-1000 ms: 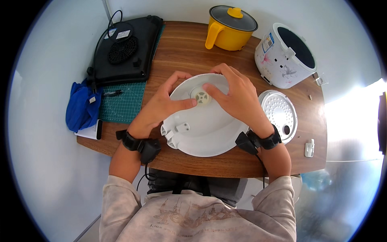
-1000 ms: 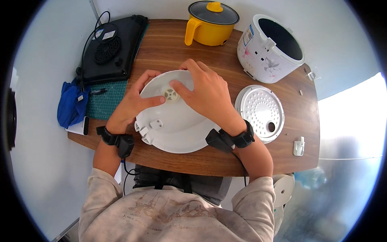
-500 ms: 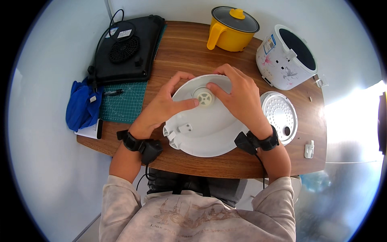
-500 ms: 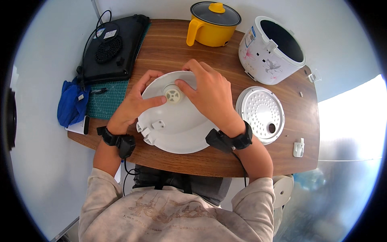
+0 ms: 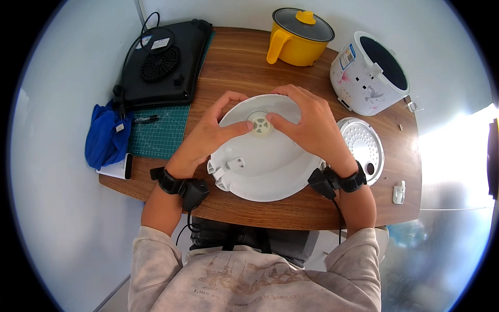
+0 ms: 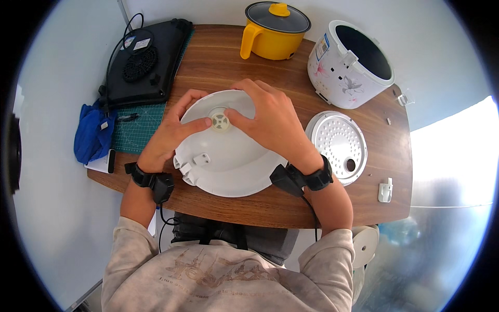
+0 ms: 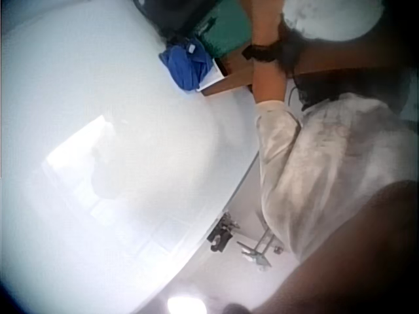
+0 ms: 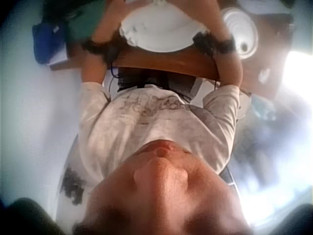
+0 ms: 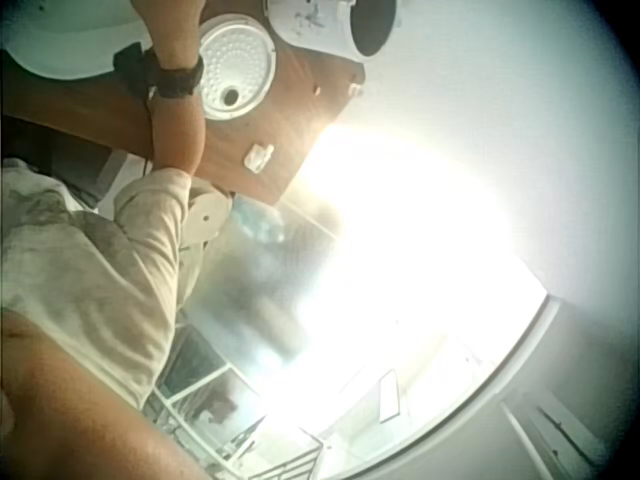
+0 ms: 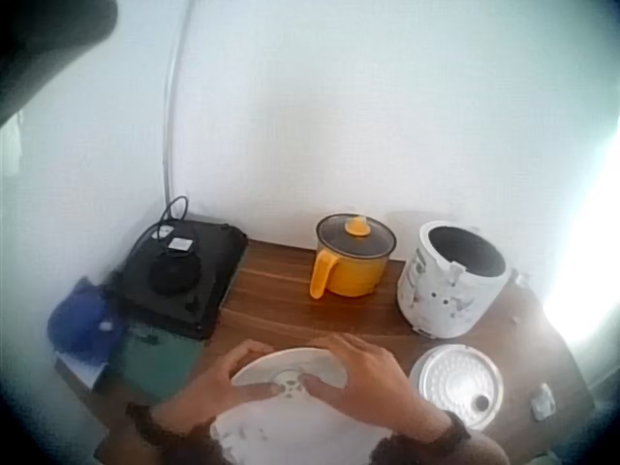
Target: The person assembles a white plastic appliance lid by hand and with a screwdriver. They insert and tighten screws, fit a central plastic component, and attach the lid to the main body of the appliance.
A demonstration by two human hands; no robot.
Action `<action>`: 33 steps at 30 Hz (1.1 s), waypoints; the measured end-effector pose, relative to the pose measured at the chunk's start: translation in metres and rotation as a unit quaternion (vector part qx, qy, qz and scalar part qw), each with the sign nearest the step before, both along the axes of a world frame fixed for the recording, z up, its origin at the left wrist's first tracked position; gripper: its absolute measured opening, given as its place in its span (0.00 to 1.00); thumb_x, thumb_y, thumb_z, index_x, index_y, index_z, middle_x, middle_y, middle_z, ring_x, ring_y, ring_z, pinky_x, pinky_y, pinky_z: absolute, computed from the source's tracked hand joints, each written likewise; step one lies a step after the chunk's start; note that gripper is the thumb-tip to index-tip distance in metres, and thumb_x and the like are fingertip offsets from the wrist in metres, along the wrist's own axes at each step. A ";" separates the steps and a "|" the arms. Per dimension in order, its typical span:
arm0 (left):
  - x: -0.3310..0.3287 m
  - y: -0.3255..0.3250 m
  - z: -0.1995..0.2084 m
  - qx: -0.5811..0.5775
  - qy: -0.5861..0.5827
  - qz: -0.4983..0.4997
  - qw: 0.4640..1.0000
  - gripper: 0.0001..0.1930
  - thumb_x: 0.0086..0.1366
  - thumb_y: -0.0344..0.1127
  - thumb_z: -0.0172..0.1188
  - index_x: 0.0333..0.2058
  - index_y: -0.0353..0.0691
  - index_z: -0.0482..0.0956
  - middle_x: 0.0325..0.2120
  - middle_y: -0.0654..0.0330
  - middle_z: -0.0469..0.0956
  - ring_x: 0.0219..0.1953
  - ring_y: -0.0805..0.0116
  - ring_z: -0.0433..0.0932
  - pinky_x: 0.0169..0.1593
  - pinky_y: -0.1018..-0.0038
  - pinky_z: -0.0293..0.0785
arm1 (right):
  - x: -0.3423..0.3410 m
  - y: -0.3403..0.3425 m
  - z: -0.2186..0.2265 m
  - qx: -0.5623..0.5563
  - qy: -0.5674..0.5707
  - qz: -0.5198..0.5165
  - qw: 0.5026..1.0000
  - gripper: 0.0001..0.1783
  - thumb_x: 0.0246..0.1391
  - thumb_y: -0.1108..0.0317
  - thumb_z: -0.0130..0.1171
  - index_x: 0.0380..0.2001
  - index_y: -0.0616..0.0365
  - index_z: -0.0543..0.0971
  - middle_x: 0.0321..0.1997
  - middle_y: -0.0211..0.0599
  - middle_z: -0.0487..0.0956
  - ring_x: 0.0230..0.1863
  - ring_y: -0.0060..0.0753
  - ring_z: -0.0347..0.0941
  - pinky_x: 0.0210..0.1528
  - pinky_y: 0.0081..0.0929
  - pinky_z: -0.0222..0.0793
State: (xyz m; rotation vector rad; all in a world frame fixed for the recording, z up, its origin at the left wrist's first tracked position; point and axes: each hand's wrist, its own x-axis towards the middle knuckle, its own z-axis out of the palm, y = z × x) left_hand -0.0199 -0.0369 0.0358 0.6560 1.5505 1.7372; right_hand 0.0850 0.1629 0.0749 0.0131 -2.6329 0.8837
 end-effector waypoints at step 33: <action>0.002 0.000 0.008 -0.026 -0.010 0.007 1.000 0.22 0.62 0.33 0.65 0.54 0.42 0.72 0.48 0.58 0.77 0.50 0.70 0.77 0.52 0.75 0.74 | 0.003 0.002 -0.003 0.001 -0.045 0.016 0.999 0.24 0.54 0.61 0.66 0.52 0.54 0.74 0.45 0.44 0.79 0.44 0.50 0.79 0.45 0.41 0.75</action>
